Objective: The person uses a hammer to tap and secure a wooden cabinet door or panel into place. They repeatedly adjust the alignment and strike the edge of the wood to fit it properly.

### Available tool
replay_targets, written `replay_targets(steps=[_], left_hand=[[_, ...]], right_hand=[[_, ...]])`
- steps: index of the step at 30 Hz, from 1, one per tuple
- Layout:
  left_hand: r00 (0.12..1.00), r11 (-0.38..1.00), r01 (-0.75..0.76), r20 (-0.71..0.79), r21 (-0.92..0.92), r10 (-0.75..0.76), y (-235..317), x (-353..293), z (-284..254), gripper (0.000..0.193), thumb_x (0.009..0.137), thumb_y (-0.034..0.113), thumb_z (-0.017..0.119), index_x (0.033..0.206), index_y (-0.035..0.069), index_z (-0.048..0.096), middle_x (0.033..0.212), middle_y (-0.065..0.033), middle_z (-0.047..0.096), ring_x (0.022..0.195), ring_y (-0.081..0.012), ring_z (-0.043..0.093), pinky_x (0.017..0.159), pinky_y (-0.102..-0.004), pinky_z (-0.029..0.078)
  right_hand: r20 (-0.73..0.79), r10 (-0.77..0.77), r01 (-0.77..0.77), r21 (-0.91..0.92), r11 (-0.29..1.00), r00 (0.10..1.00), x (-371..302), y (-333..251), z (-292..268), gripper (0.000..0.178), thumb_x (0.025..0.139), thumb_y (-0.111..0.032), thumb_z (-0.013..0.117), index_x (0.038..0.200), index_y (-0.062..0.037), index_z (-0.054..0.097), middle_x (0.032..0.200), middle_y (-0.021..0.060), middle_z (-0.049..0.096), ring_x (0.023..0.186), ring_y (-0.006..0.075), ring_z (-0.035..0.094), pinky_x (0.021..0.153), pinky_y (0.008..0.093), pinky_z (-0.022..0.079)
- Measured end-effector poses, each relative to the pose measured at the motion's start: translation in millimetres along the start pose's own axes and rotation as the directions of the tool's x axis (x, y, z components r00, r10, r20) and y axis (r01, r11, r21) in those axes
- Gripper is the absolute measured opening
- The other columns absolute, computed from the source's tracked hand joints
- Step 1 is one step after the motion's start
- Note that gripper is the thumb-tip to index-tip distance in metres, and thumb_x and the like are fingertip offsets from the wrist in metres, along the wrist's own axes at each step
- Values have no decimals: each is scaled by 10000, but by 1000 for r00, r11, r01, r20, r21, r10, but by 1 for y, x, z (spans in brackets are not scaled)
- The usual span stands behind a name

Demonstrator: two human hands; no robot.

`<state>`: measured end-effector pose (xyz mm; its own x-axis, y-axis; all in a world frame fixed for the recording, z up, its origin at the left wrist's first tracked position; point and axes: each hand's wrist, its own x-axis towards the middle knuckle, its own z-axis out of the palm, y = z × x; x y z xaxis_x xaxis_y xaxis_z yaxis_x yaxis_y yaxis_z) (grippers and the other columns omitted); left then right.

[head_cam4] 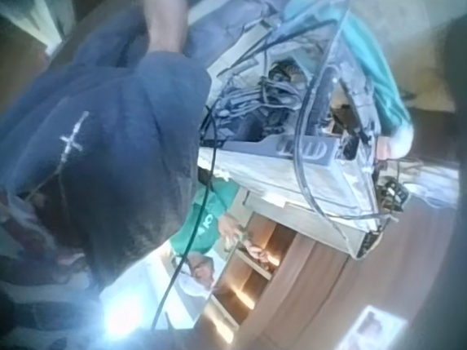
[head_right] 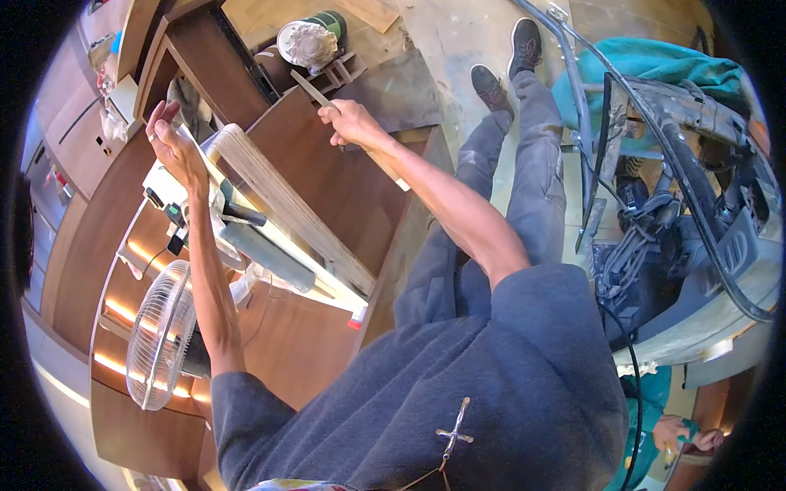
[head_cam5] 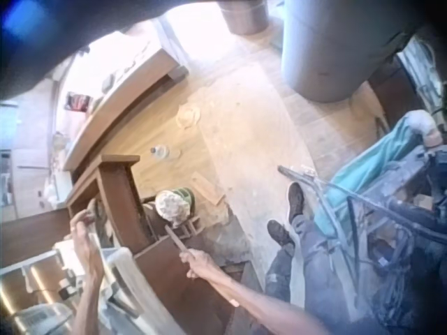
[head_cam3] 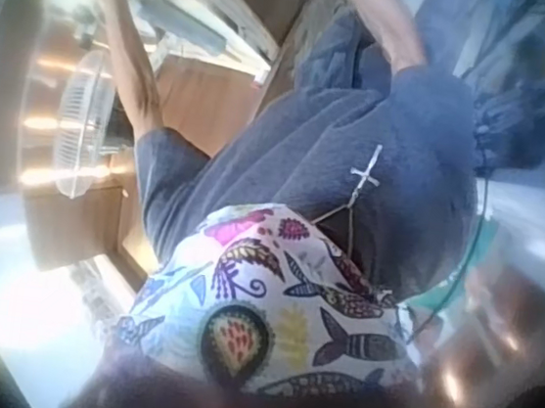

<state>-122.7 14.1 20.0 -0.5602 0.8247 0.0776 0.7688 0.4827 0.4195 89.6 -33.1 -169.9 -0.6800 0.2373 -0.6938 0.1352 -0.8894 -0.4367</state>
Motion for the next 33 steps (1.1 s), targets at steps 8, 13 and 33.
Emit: replay_targets(steps=[8, 13, 33], left_hand=[[1000, 1000, -9, -11, 6, 9, -4, -1, -4, 415, 1023, 298, 336, 1170, -24, 553, 1062, -158, 658, 1023, -223, 597, 952, -331, 415], [1000, 1000, -5, -2, 27, 5, 11, 1, 3, 407, 1028, 283, 329, 1169, -22, 558, 1061, -157, 658, 1014, -223, 603, 960, -334, 415], [994, 994, 106, 5, 29, -106, 4, -1, -2, 399, 1001, 258, 340, 1157, -20, 580, 1034, -132, 661, 1041, -223, 584, 988, -349, 406]], right_hand=[[197, 83, -5, -366, 931, 977, -3, -18, -25, 258, 961, -190, 449, 1063, 10, 576, 726, 91, 660, 531, 209, 612, 604, 336, 532], [498, -197, 518, -853, 60, 844, 31, 30, -12, 230, 946, -180, 456, 966, -46, 642, 755, 8, 646, 703, 157, 618, 792, 297, 477], [199, 267, -299, 152, 942, 943, 23, -16, -19, 388, 958, -135, 521, 1333, -57, 464, 672, -30, 456, 467, 29, 368, 375, 200, 273]])
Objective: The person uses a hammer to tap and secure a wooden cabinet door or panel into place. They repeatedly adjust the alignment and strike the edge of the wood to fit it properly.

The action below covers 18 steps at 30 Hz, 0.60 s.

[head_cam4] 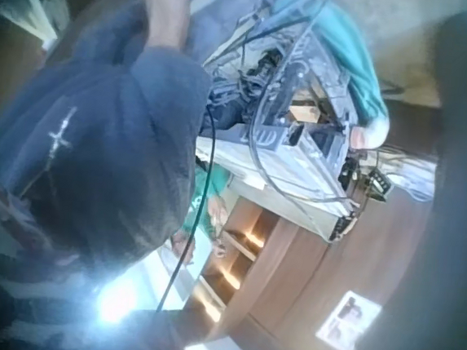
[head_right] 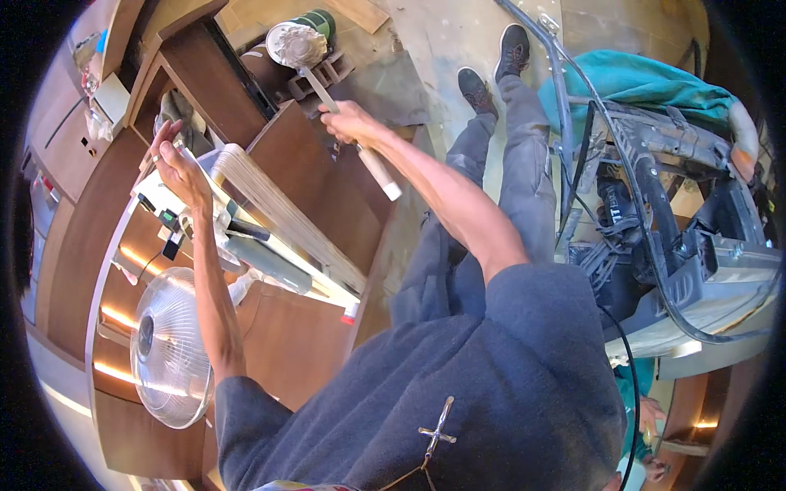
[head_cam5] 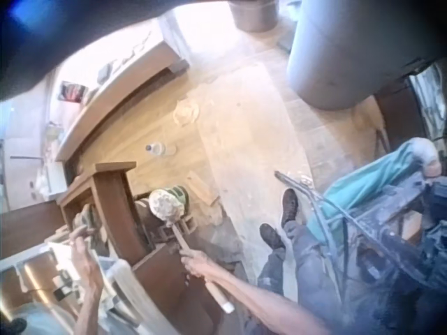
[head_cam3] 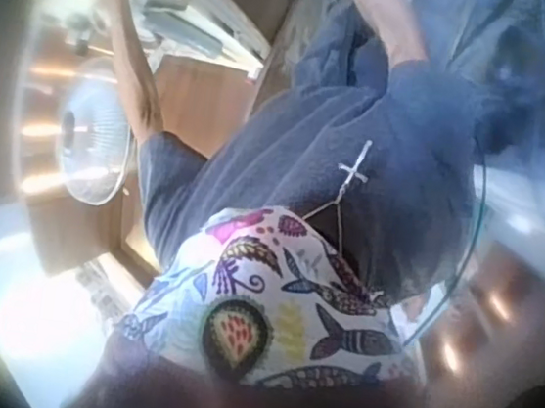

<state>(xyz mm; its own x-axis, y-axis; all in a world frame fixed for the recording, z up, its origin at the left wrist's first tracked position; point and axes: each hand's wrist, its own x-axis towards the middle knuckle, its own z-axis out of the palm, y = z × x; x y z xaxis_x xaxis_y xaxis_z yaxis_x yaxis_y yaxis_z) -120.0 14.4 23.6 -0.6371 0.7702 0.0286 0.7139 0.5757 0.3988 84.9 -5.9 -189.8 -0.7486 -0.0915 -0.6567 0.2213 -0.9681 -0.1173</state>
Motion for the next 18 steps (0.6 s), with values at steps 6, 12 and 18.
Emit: replay_targets(steps=[6, 12, 18], left_hand=[[1000, 1000, 2, 16, 5, -2, 4, 4, 2, 386, 1002, 242, 339, 1140, -22, 584, 1036, -135, 661, 1022, -215, 587, 993, -343, 406], [999, 1000, 15, 48, -3, -15, -6, 3, 0, 450, 1026, 357, 327, 1195, 20, 570, 1104, -116, 659, 1071, -204, 568, 987, -371, 376], [1000, 1000, 9, 14, 26, -9, 2, 2, 0, 388, 1004, 242, 340, 1141, -24, 587, 1049, -133, 663, 1022, -213, 586, 984, -336, 401]], right_hand=[[136, 20, -33, 95, 995, 991, 6, -16, 6, 382, 967, -140, 517, 1332, -51, 445, 685, -18, 484, 470, 29, 390, 377, 181, 274], [11, -24, 26, -286, 958, 1000, -1, -18, -7, 384, 997, -209, 454, 1369, -126, 403, 683, 0, 486, 501, 68, 422, 413, 235, 336], [83, -286, 225, -830, 511, 955, -15, -24, 0, 435, 991, -188, 415, 1424, -177, 374, 771, 63, 617, 658, 238, 620, 622, 410, 510]])
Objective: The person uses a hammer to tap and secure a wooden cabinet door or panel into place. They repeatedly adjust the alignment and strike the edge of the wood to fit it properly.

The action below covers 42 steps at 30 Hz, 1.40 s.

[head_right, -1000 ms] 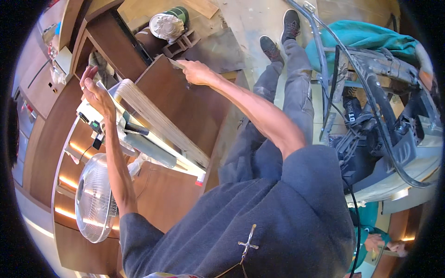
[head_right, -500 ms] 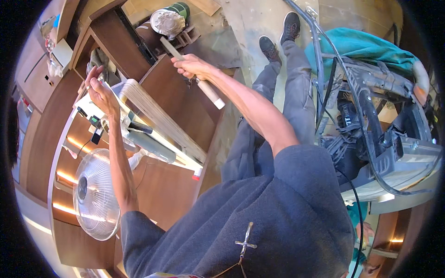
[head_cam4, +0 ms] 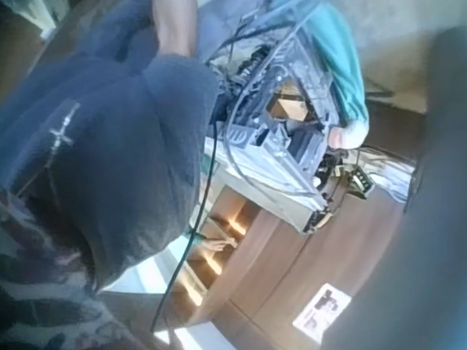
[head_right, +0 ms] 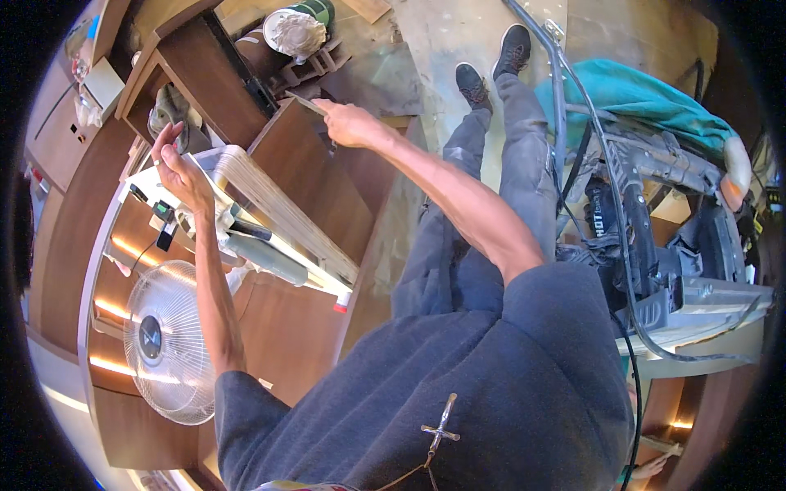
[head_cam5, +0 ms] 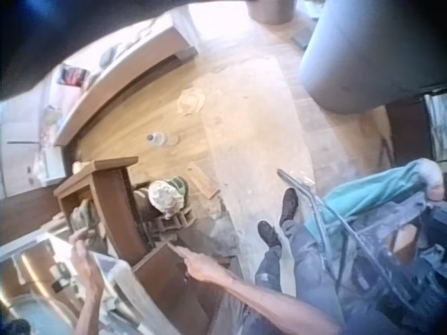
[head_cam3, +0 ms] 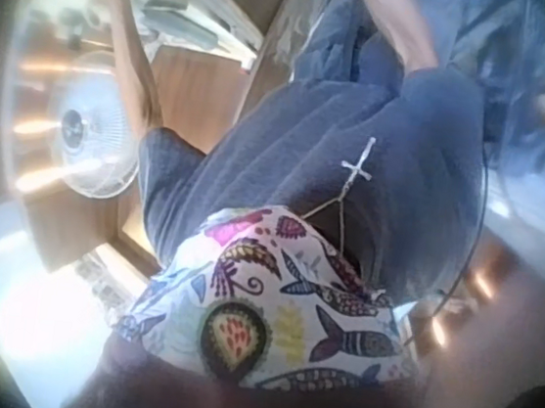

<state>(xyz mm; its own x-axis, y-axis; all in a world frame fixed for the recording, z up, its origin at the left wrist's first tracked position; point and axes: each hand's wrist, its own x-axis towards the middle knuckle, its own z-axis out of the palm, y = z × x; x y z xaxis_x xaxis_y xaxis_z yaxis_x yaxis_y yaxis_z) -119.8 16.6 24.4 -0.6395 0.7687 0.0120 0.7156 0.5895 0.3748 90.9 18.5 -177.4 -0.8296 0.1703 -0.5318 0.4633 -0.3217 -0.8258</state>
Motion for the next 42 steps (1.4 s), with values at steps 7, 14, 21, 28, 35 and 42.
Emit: replay_targets(steps=[7, 14, 21, 28, 35, 42], left_hand=[[1000, 1000, -6, 10, -28, 6, -2, 4, 3, 394, 1015, 270, 348, 1143, -12, 590, 1042, -121, 667, 1033, -214, 566, 990, -351, 388], [1000, 999, -19, 15, -35, 20, -4, 4, 1, 399, 1023, 285, 352, 1136, -20, 583, 1040, -127, 666, 1022, -217, 566, 998, -349, 378], [1000, 999, -4, 22, -39, 5, -4, 2, -1, 386, 1024, 275, 354, 1129, -16, 585, 1023, -130, 668, 1016, -216, 575, 1002, -353, 376], [999, 999, 4, 40, -49, -2, -8, 1, -5, 379, 1022, 234, 331, 1156, -23, 576, 1064, -151, 653, 1037, -227, 596, 995, -349, 410], [999, 998, -9, 31, -65, 11, -5, -1, -2, 362, 1018, 222, 341, 1165, -18, 569, 1038, -136, 654, 1007, -202, 590, 975, -338, 408], [999, 998, -15, 30, -53, 16, -4, 3, 3, 363, 1020, 241, 355, 1162, -11, 574, 1041, -128, 659, 1023, -206, 580, 976, -346, 402]], right_hand=[[-9, -76, 77, 23, 997, 997, 45, 34, 37, 443, 896, -129, 481, 1338, -94, 492, 1139, 229, 628, 1103, 410, 580, 935, 478, 452], [363, 116, -370, 781, 503, 924, 23, -3, 1, 443, 974, -166, 506, 1397, -76, 408, 707, -39, 451, 490, 16, 362, 385, 179, 244], [180, 268, -320, 412, 853, 946, 11, 18, -4, 377, 979, -273, 437, 1286, -57, 464, 657, 48, 551, 535, 190, 547, 504, 353, 443], [71, -32, 34, -24, 999, 997, 1, -8, 5, 396, 885, -128, 480, 1273, -53, 476, 876, 202, 673, 868, 371, 656, 799, 469, 519], [5, -38, 37, 40, 998, 999, 13, 10, 23, 403, 935, -119, 446, 1336, -75, 440, 1198, 200, 614, 1063, 418, 596, 867, 500, 474], [27, -36, 36, 19, 999, 999, 30, 25, 56, 342, 912, -88, 455, 1248, -50, 497, 922, 236, 664, 872, 438, 640, 709, 524, 480]])
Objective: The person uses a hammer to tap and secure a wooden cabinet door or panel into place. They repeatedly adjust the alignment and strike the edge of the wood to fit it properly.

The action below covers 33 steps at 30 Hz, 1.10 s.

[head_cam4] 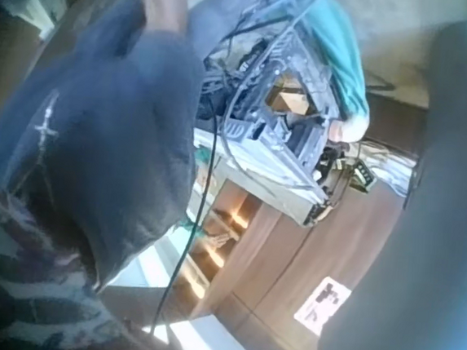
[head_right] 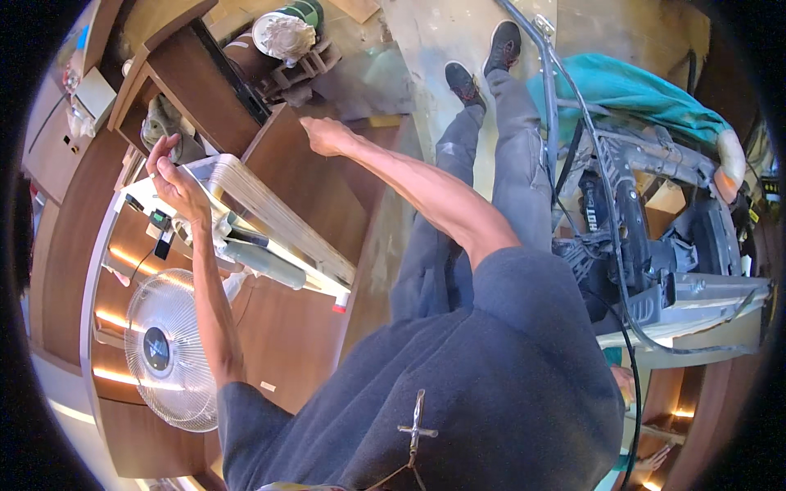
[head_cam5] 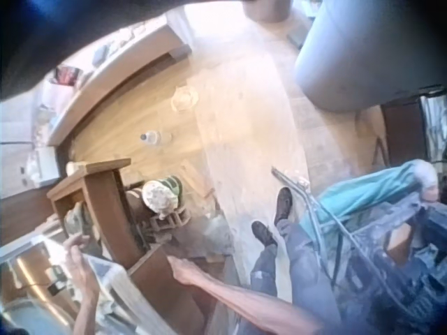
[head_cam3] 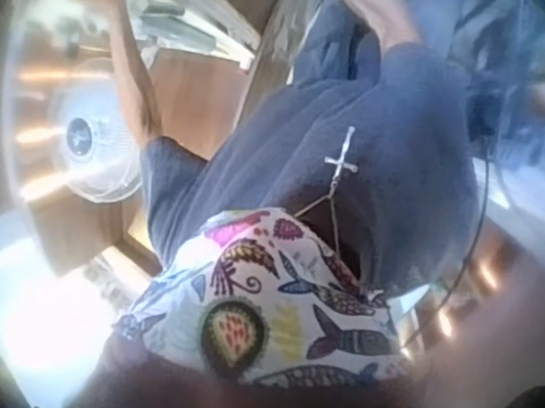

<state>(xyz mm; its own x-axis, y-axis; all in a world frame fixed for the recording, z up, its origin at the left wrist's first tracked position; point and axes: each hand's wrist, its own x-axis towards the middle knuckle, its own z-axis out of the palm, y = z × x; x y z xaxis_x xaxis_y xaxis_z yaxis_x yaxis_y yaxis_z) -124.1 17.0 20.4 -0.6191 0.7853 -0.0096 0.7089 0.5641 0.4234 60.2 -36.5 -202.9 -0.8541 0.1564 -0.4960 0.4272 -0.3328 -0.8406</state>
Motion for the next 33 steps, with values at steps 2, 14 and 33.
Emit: replay_targets(steps=[2, 14, 33], left_hand=[[1000, 1000, -21, 8, 18, 21, -1, 0, -2, 364, 1017, 241, 355, 1160, -11, 576, 1041, -125, 661, 1021, -208, 581, 973, -343, 403], [1000, 999, -23, 10, -45, 24, -5, -5, -4, 367, 1023, 276, 380, 1165, -3, 572, 1012, -102, 670, 941, -147, 574, 901, -292, 424], [978, 980, -197, -82, -27, 194, -13, 3, -3, 420, 967, 324, 440, 1086, -25, 642, 948, -105, 720, 931, -179, 628, 886, -280, 443]], right_hand=[[28, -25, 23, 79, 997, 999, -3, -2, -13, 363, 926, -104, 445, 1282, -52, 494, 997, 225, 658, 921, 431, 629, 768, 514, 477], [69, 182, -194, 338, 921, 981, -55, -8, -27, 424, 941, -164, 442, 1339, -18, 448, 890, 187, 654, 678, 242, 654, 686, 390, 538], [-75, 288, -213, 502, 838, 955, -183, 56, 48, 370, 1011, -287, 408, 1286, -50, 477, 660, 33, 547, 508, 125, 551, 484, 300, 473]])
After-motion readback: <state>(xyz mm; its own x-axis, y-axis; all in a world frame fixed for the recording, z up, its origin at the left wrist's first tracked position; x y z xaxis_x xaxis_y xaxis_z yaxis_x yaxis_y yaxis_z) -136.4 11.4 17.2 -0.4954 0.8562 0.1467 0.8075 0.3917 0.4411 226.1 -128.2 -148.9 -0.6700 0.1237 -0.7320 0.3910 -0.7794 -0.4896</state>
